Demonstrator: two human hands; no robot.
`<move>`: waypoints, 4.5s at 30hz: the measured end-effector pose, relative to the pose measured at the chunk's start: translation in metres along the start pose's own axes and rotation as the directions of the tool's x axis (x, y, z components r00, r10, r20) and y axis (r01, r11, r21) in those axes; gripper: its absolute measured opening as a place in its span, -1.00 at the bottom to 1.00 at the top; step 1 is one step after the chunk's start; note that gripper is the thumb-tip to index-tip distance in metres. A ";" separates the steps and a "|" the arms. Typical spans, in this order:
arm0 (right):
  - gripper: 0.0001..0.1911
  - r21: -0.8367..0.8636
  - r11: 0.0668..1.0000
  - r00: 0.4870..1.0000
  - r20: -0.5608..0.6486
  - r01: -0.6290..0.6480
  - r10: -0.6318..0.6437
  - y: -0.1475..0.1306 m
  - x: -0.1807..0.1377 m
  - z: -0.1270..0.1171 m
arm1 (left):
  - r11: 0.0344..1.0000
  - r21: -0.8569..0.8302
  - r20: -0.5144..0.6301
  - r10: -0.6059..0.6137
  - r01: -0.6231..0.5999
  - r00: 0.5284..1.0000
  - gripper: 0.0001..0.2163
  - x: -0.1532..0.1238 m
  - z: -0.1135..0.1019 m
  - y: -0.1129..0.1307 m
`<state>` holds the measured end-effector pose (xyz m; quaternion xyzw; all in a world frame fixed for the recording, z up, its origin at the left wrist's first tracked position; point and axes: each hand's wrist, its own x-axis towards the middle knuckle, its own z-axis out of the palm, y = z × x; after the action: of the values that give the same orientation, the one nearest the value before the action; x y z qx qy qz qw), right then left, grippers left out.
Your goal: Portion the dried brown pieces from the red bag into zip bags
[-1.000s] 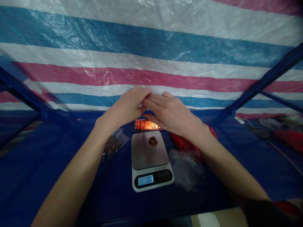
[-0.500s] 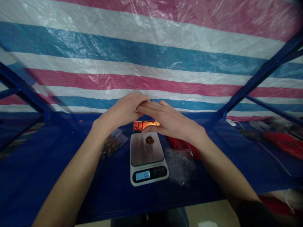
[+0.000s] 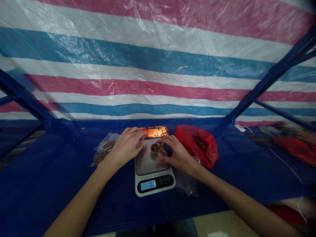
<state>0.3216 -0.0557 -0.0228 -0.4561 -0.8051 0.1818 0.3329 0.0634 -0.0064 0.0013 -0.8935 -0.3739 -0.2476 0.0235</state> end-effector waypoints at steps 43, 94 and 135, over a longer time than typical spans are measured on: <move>-0.75 0.405 0.913 0.994 -0.074 -0.044 0.081 -0.033 0.032 0.020 | 0.955 -0.123 0.001 -0.272 0.270 0.962 -0.79 -0.003 -0.002 0.015; -0.75 0.801 0.590 0.937 -0.120 -0.104 0.328 0.023 0.007 -0.028 | -0.026 -0.936 0.299 -0.586 0.352 0.753 -0.63 -0.008 -0.010 0.013; -0.59 0.697 0.707 0.971 -0.230 0.122 0.060 -0.038 0.079 -0.043 | 0.319 -0.947 -0.134 -0.500 0.038 0.855 -0.69 0.085 -0.029 0.051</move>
<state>0.2999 -0.0080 0.0598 -0.2985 -0.6364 0.4147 0.5779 0.1367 0.0063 0.0729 -0.5992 -0.3036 -0.5922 -0.4450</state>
